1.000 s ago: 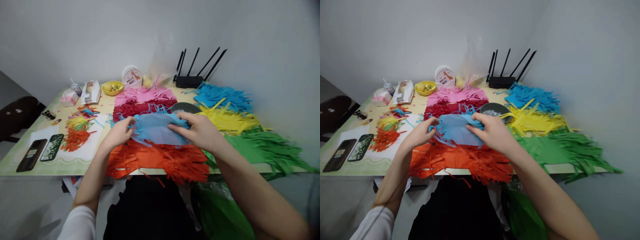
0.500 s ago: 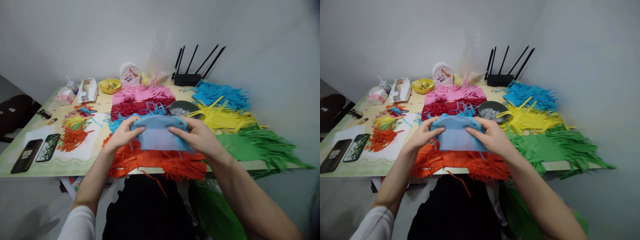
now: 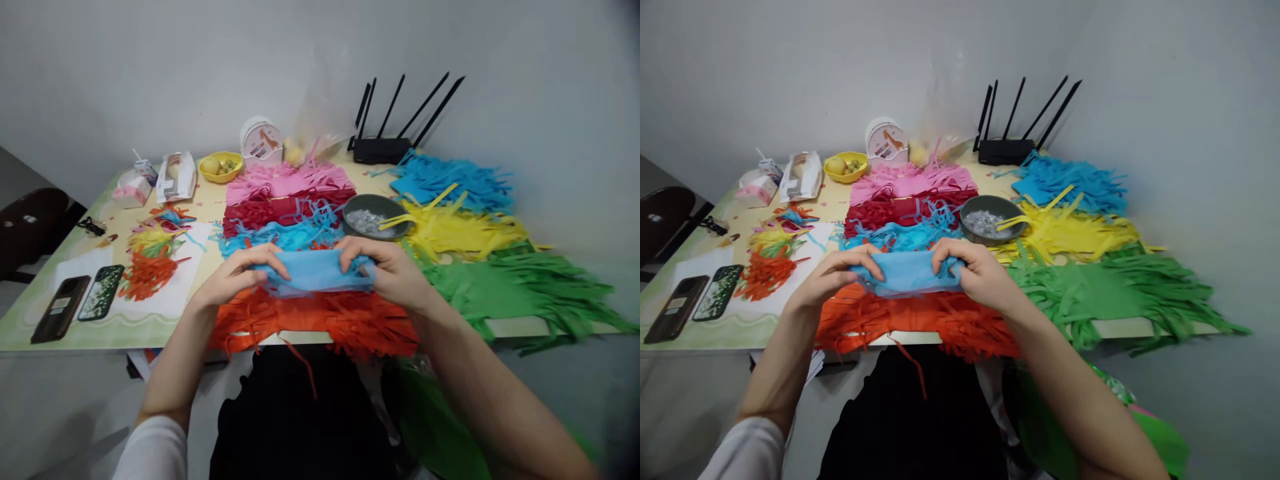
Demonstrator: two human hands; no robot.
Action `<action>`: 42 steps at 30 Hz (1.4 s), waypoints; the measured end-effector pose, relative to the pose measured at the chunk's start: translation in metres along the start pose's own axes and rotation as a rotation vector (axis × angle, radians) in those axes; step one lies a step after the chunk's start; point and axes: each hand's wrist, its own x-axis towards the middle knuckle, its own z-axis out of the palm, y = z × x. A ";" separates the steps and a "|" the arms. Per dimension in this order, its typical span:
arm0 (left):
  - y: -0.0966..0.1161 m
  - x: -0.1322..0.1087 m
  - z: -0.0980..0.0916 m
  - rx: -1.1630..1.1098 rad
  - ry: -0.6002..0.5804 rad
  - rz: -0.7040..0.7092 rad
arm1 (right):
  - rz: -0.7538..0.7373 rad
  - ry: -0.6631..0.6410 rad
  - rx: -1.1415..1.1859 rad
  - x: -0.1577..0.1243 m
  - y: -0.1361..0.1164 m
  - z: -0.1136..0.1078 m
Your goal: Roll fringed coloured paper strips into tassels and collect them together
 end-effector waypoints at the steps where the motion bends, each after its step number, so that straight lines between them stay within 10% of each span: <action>1: 0.001 0.001 0.000 0.003 0.024 -0.005 | -0.023 -0.015 -0.040 0.001 -0.002 0.000; 13: 0.008 0.006 0.010 0.635 0.082 -0.100 | -0.060 -0.306 -0.477 0.000 -0.027 -0.042; 16: 0.015 0.005 0.015 0.861 0.087 -0.019 | -0.099 -0.138 -0.561 0.009 -0.036 -0.027; 20: 0.019 0.003 0.018 0.929 0.128 0.005 | -0.030 -0.258 -0.667 0.024 -0.030 0.001; 31: 0.022 0.023 -0.004 0.501 -0.059 -0.161 | 0.162 -0.368 -0.823 0.041 -0.044 -0.004; 42: 0.009 0.005 0.006 -0.164 0.200 -0.111 | 0.265 0.033 0.058 0.011 -0.018 0.006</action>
